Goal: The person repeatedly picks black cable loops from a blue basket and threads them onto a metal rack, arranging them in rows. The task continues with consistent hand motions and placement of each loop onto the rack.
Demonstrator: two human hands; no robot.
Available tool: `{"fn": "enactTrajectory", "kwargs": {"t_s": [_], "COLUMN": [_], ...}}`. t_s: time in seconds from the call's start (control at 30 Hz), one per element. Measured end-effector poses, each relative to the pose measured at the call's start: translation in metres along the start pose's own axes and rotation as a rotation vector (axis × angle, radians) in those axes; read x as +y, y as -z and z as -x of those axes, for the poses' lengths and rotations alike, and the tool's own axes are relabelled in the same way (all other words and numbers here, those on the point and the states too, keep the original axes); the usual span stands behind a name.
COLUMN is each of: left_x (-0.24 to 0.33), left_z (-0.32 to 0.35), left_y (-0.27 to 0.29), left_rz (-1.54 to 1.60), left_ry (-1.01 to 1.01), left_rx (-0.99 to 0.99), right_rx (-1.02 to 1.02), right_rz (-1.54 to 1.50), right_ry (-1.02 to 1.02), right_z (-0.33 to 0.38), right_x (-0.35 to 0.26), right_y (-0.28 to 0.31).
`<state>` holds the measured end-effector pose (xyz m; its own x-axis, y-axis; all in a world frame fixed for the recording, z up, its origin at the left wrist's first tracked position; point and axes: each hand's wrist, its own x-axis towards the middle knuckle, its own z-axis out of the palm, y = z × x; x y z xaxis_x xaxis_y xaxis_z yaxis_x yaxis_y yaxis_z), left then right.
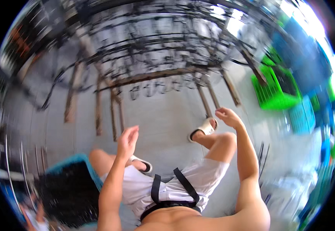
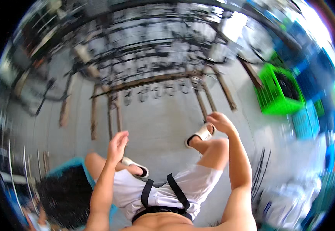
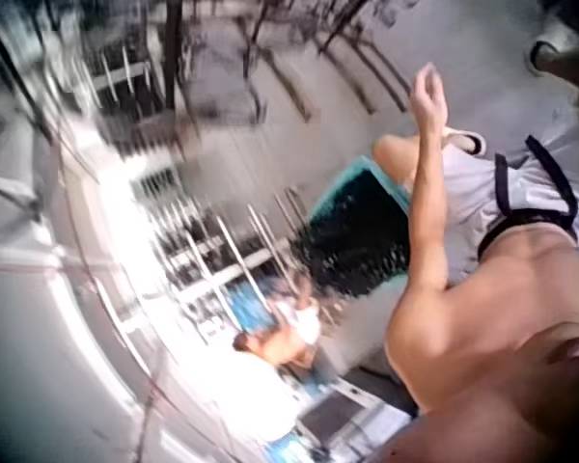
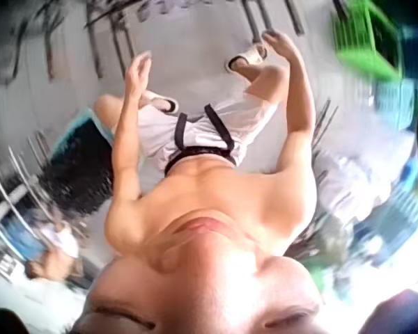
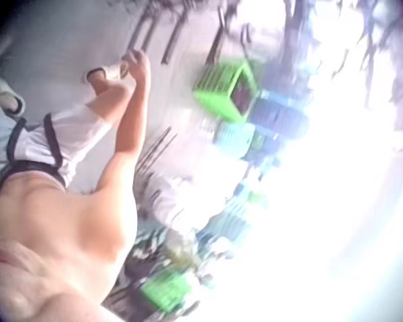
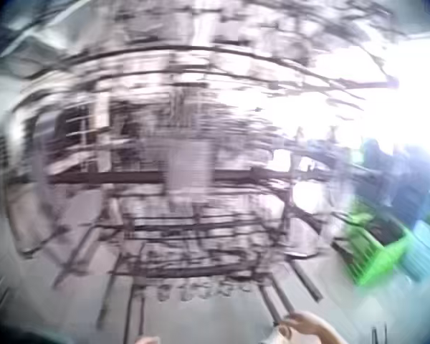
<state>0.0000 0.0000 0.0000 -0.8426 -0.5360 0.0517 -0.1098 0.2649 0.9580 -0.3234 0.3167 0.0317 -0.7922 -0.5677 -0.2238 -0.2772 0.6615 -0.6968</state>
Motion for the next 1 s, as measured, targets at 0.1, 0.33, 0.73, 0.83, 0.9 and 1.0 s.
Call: {"fn": "enactTrajectory", "kwargs": {"t_s": [0.1, 0.33, 0.73, 0.83, 0.9, 1.0], "left_x": [-0.002, -0.046, -0.008, -0.004, -0.007, -0.002], "left_z": [-0.001, 0.010, -0.001, -0.012, -0.032, -0.066], "left_y": [-0.057, -0.044, -0.033, -0.031, -0.031, -0.070], "left_rz": [-0.029, -0.006, 0.165, -0.068, -0.264, -0.474], "left_ry": [-0.025, 0.206, 0.599, 0.660, 0.673, 0.663], "left_rx": [-0.245, -0.711, -0.287, -0.146, -0.141, -0.396], "right_rx": [0.464, 0.098, 0.933, 0.804, 0.705, 0.619], "right_rz": [-0.110, 0.030, -0.118, 0.013, 0.038, -0.119], "right_ry": [-0.200, -0.852, -1.963, -1.688, -1.672, -1.682], "right_z": [0.081, 0.318, 0.609, 0.619, 0.616, 0.685], "right_x": [0.070, 0.227, 0.383, 0.431, 0.467, 0.516], "right_y": [0.064, -0.134, -0.167, -0.152, -0.151, -0.179]}}
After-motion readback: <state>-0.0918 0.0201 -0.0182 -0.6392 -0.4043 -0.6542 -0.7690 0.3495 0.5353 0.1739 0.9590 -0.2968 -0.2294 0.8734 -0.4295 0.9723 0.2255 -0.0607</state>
